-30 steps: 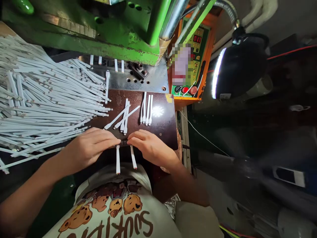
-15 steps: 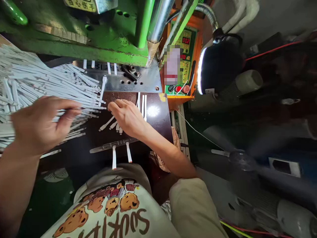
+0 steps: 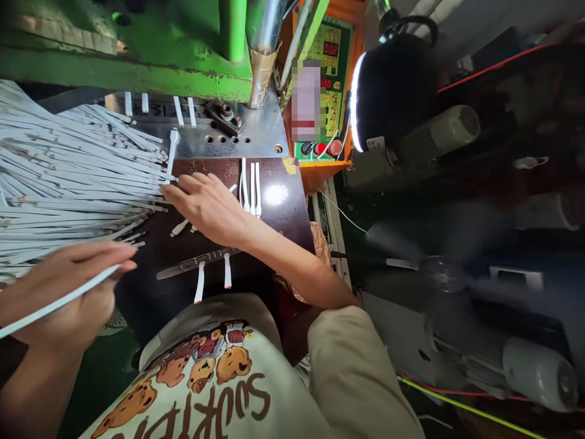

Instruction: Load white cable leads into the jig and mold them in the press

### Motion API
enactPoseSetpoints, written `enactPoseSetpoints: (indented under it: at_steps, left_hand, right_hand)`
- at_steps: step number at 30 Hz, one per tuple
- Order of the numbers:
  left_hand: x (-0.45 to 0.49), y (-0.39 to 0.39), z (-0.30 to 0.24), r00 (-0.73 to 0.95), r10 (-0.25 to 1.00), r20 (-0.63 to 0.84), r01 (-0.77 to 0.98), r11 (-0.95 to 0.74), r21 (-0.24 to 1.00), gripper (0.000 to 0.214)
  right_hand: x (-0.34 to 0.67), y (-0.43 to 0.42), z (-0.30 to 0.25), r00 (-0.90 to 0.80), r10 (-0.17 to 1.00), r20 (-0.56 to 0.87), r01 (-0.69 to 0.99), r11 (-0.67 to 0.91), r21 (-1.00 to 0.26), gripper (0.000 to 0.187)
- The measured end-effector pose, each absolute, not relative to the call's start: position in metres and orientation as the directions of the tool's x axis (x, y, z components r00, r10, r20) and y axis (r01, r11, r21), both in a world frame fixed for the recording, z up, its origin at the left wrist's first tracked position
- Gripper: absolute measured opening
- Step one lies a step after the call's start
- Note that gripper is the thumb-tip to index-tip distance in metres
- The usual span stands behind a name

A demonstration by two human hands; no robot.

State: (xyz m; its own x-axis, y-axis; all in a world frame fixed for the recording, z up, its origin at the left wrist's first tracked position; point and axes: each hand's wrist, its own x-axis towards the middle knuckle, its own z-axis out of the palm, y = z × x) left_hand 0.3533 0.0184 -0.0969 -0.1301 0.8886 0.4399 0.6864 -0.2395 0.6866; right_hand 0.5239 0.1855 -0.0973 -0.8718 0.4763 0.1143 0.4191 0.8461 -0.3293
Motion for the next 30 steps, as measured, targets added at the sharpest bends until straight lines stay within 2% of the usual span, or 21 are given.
enactPoseSetpoints:
  at_steps: [3,5,7,13,16,20,26,28,30]
  left_hand:
    - [0.371,0.013,-0.113,0.007,0.845,0.534,0.690,-0.391,0.610,0.034]
    - [0.381,0.012,-0.121,0.057,0.860,0.507,0.710,-0.392,0.585,0.030]
    - [0.386,0.012,-0.125,0.076,0.883,0.462,0.756,-0.353,0.551,0.025]
    - [0.382,0.015,-0.119,0.283,0.843,0.457,0.818,-0.461,0.343,0.022]
    - [0.380,0.016,-0.118,0.311,0.820,0.480,0.832,-0.479,0.280,0.025]
    - [0.379,0.018,-0.122,0.306,0.818,0.487,0.829,-0.480,0.286,0.030]
    - [0.379,0.020,-0.126,0.304,0.814,0.495,0.833,-0.479,0.277,0.026]
    - [0.378,0.018,-0.124,0.298,0.830,0.471,0.838,-0.464,0.287,0.021]
    - [0.371,0.020,-0.119,0.317,0.855,0.411,0.822,-0.463,0.330,0.020]
  right_hand:
    - [0.578,0.165,-0.105,-0.785,0.580,0.218,0.406,0.747,-0.525,0.020]
    - [0.607,0.150,-0.114,-0.693,0.672,0.261,0.398,0.659,-0.638,0.014]
    - [0.624,0.136,-0.122,-0.638,0.707,0.305,0.354,0.621,-0.699,0.008]
    - [0.626,0.114,-0.128,-0.584,0.692,0.425,0.308,0.673,-0.673,0.006]
    - [0.624,0.111,-0.124,-0.590,0.678,0.439,0.298,0.688,-0.662,0.007]
    - [0.624,0.105,-0.128,-0.582,0.677,0.450,0.305,0.695,-0.651,0.011]
    - [0.618,0.100,-0.133,-0.577,0.668,0.469,0.334,0.717,-0.611,0.011]
    - [0.620,0.107,-0.125,-0.648,0.653,0.394,0.352,0.714,-0.605,0.009]
    - [0.624,0.124,-0.112,-0.790,0.559,0.253,0.322,0.729,-0.604,0.011]
